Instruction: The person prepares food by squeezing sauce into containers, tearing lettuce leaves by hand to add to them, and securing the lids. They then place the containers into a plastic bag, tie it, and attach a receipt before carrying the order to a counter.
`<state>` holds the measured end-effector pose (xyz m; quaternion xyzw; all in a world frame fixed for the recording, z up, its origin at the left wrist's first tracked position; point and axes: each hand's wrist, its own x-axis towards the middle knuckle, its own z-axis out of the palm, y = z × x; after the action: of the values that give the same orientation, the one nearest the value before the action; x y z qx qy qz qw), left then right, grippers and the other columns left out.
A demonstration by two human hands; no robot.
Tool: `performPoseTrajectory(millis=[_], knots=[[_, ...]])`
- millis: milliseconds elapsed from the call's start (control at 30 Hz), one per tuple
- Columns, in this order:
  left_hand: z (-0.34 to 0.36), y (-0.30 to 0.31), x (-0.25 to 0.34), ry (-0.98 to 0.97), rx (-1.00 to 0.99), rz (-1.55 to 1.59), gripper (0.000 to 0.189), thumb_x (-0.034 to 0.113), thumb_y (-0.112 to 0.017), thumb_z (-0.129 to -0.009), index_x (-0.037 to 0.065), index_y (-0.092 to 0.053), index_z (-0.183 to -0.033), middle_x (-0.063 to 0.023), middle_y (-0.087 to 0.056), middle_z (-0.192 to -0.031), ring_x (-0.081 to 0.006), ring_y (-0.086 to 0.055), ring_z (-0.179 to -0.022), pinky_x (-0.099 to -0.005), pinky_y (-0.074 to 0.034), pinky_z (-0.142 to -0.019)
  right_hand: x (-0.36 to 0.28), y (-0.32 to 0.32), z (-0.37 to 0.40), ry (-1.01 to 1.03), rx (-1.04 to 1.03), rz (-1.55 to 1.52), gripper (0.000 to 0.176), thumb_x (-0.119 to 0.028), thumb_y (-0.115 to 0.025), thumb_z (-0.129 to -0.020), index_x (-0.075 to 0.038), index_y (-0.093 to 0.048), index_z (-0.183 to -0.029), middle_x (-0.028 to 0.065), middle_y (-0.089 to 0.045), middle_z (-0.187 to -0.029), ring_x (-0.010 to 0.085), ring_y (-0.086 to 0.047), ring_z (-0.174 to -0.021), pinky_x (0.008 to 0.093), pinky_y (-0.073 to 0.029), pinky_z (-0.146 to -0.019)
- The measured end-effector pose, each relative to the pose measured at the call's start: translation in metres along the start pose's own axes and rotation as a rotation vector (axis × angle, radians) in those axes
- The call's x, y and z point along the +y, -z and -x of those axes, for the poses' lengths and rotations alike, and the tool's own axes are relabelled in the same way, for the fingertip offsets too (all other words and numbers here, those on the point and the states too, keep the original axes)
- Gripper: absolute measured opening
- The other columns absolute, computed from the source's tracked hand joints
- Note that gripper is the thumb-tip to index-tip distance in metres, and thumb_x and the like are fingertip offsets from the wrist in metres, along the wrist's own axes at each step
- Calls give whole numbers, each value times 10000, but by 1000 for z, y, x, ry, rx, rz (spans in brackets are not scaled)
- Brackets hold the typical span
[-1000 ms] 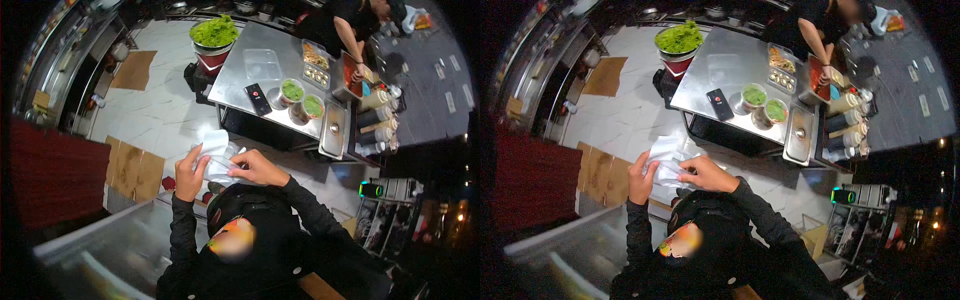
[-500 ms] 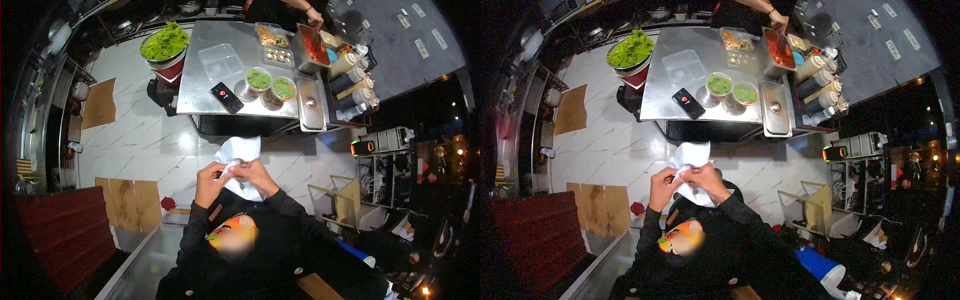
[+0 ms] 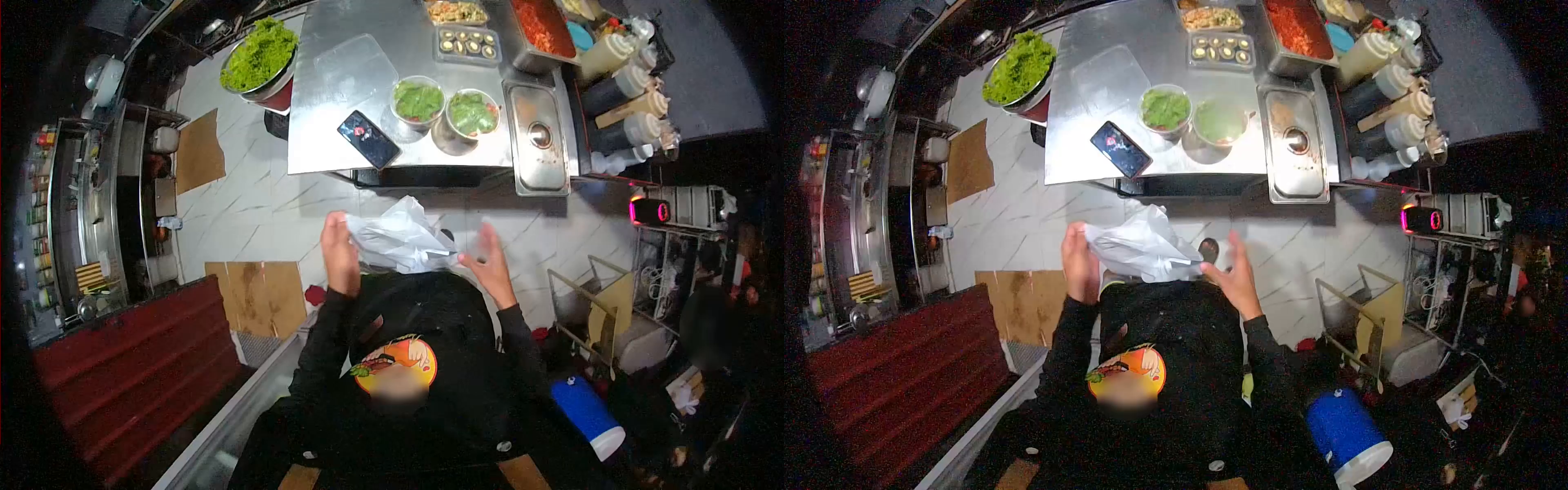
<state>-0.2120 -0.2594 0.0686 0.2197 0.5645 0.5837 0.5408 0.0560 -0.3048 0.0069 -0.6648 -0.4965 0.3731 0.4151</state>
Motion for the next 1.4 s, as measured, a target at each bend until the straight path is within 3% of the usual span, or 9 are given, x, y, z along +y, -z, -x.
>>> performPoseTrajectory(millis=[200,467,667,833,900,1000,1100,1233,1400], knots=[[-19,-64,-13,-188,-257,-278,155,228,-524,-1007,84,-495,-958,27,-442,-733,-120,-438,-629,-270,-378,-596,-61,-42,-25,81,-273,161,269,-129,-663,-865,-9,-637,-1104,102,-682,-999,229,-644,-941,310,-509,-743],[-103,47,-57,-724,-604,-1326,343,49,-696,-783,52,-543,-1090,-141,-622,-872,-326,-630,-807,-358,-493,-718,-83,-28,-41,-559,39,-1121,280,-126,-603,-914,-32,-543,-1171,73,-613,-1132,161,-625,-963,299,-497,-839],[-133,158,-27,628,-486,-198,268,-64,-614,-791,5,-629,-1050,-26,-662,-1033,-141,-628,-917,-294,-501,-836,-42,-55,-15,-144,-397,343,325,-216,-776,-771,-100,-637,-1041,152,-679,-855,295,-671,-852,356,-509,-788],[-141,225,9,177,-1064,-1039,284,151,-671,-848,23,-682,-1102,-116,-699,-907,-174,-636,-867,-352,-490,-822,-16,-96,-58,-18,-634,131,296,-111,-703,-787,-69,-692,-1079,145,-701,-1027,295,-667,-972,370,-497,-877],[-148,250,58,-521,-485,-1598,353,207,-647,-866,-2,-634,-1150,-192,-670,-986,-272,-645,-894,-413,-495,-816,-126,-110,-93,255,-460,131,367,-37,-645,-772,-67,-679,-1136,145,-691,-1104,290,-666,-1009,363,-492,-920],[-105,262,32,-475,-315,-1322,297,180,-644,-868,-8,-645,-1098,-165,-667,-944,-244,-633,-834,-387,-490,-756,-309,-108,-88,471,-2,-57,423,41,-530,-745,-40,-680,-1132,142,-672,-1015,269,-626,-973,335,-473,-893],[-71,264,12,-461,-124,-1050,244,153,-642,-870,-14,-656,-1047,-138,-664,-902,-216,-620,-774,-362,-486,-696,-275,-135,-58,1031,-81,116,345,54,-529,-746,-66,-699,-1022,150,-656,-999,336,-607,-990,417,-451,-936],[-81,307,-78,55,-201,-471,323,52,-545,-886,-41,-598,-1190,-143,-666,-1133,-232,-636,-1037,-324,-482,-899,-36,-192,-7,5,-327,102,292,24,-507,-832,-80,-669,-1052,58,-614,-909,258,-616,-946,322,-477,-857],[-44,202,15,500,-183,252,345,111,-536,-930,-28,-542,-1246,-120,-656,-1102,-202,-641,-996,-324,-493,-912,-33,-205,-16,-662,-125,-707,285,-85,-448,-958,-52,-545,-1224,42,-598,-1053,130,-557,-959,261,-460,-836]])
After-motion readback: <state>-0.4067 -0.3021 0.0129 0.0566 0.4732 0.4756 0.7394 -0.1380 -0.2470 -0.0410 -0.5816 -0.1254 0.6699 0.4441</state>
